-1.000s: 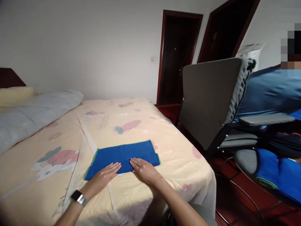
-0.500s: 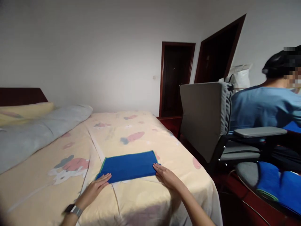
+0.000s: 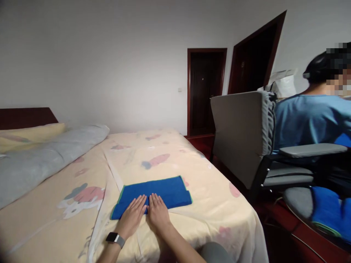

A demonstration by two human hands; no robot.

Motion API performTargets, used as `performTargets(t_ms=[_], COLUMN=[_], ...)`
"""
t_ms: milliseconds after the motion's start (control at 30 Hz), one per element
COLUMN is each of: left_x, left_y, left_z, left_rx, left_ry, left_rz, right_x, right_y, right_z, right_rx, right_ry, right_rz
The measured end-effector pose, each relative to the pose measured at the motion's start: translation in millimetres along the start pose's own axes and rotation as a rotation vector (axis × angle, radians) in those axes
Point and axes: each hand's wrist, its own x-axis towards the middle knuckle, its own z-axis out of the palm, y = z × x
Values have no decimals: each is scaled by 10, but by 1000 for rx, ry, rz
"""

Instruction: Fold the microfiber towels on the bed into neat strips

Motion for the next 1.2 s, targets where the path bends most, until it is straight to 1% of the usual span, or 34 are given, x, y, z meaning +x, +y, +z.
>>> performTargets(t_ms=[100,167,233,333,400,433,500,567,633,700,733,800,867,900,967,1033,1100,1200], left_x=[-154,-264,-364,-478,-511,-507,-449,-320,-142,42,120,224,247,232,164,62,-66,-295], left_y=[-248,-421,-562,-682,-708,-706,-665,-551,-342,-63,77,307,420,429,367,219,6,-350], left_z=[24,21,40,115,155,155,96,-36,-182,-258,-254,-167,-17,61,189,261,282,266], left_rx=[-10,-18,-20,-3,21,36,79,129,156,147,135,123,116,113,104,97,91,72], left_ry=[-37,-52,-57,-28,6,22,55,102,155,190,200,213,206,193,153,117,90,45], left_rz=[-16,-56,-113,-173,-192,-198,-214,-218,-168,-77,-42,-11,-4,-4,-10,-38,-71,-153], right_x=[-92,-187,-299,-457,-522,-535,-517,-438,-314,-176,-115,-25,13,16,-3,-52,-138,-319], right_y=[243,511,831,1270,1443,1478,1438,1261,983,667,517,270,119,82,91,219,471,981], right_z=[-104,-215,-329,-465,-516,-528,-526,-489,-422,-332,-283,-187,-113,-91,-85,-125,-200,-331], right_rx=[-4,-36,-87,-167,-204,-220,-255,-284,-263,-185,-139,-64,-24,-13,3,1,-37,-151], right_ry=[27,32,34,26,9,1,9,56,110,137,137,116,75,54,36,46,63,68], right_rz=[27,58,96,138,148,150,160,181,178,132,98,47,51,66,103,123,151,197])
